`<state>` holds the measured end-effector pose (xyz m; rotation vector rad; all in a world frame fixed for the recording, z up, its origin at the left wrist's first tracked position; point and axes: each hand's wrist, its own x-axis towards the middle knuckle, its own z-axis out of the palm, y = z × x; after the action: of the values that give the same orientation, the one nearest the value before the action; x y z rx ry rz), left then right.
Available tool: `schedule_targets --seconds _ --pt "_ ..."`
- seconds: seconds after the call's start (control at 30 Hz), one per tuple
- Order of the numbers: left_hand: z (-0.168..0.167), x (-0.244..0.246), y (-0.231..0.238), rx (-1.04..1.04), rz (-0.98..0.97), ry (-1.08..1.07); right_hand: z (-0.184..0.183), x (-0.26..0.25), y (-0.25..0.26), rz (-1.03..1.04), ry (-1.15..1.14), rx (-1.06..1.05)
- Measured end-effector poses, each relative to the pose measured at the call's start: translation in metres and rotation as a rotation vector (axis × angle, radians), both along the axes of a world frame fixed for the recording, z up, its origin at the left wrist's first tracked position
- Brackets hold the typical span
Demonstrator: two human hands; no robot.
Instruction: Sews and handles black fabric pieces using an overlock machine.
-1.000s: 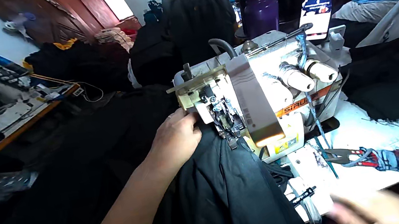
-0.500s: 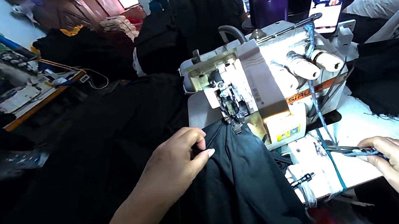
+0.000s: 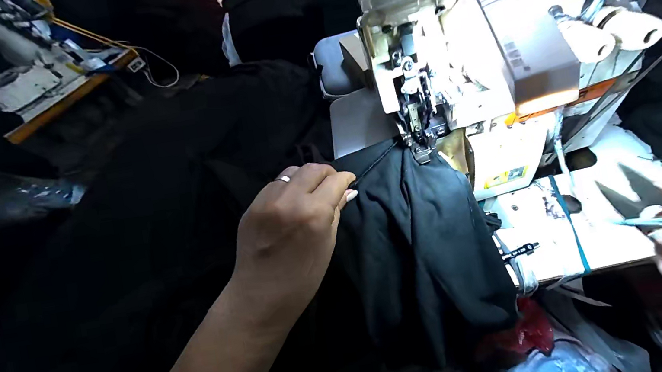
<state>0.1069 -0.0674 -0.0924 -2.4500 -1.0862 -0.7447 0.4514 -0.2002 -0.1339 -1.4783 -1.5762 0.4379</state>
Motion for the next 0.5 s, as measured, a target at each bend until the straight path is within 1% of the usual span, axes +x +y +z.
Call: schedule_targets --seconds 0.07,0.13,0.2,0.33,0.4,0.5 --pt "0.000 -0.002 -0.002 0.039 0.010 -0.041 0.002 -0.027 0.008 0.131 0.063 -0.001" --pt "-0.002 -0.004 -0.004 0.031 0.003 -0.100 -0.003 -0.055 0.019 0.262 0.135 0.023" --pt "-0.004 -0.005 -0.006 0.031 -0.023 -0.151 -0.004 -0.078 0.030 0.378 0.158 0.053" --pt "-0.013 0.001 -0.020 0.036 -0.016 -0.233 0.006 -0.100 0.043 0.414 0.046 -0.002" --pt "-0.020 0.003 -0.026 -0.011 -0.024 -0.327 0.007 -0.105 0.049 0.428 0.019 0.004" --pt "-0.031 0.006 -0.031 -0.094 -0.047 -0.504 0.012 -0.113 0.053 0.429 0.005 -0.048"
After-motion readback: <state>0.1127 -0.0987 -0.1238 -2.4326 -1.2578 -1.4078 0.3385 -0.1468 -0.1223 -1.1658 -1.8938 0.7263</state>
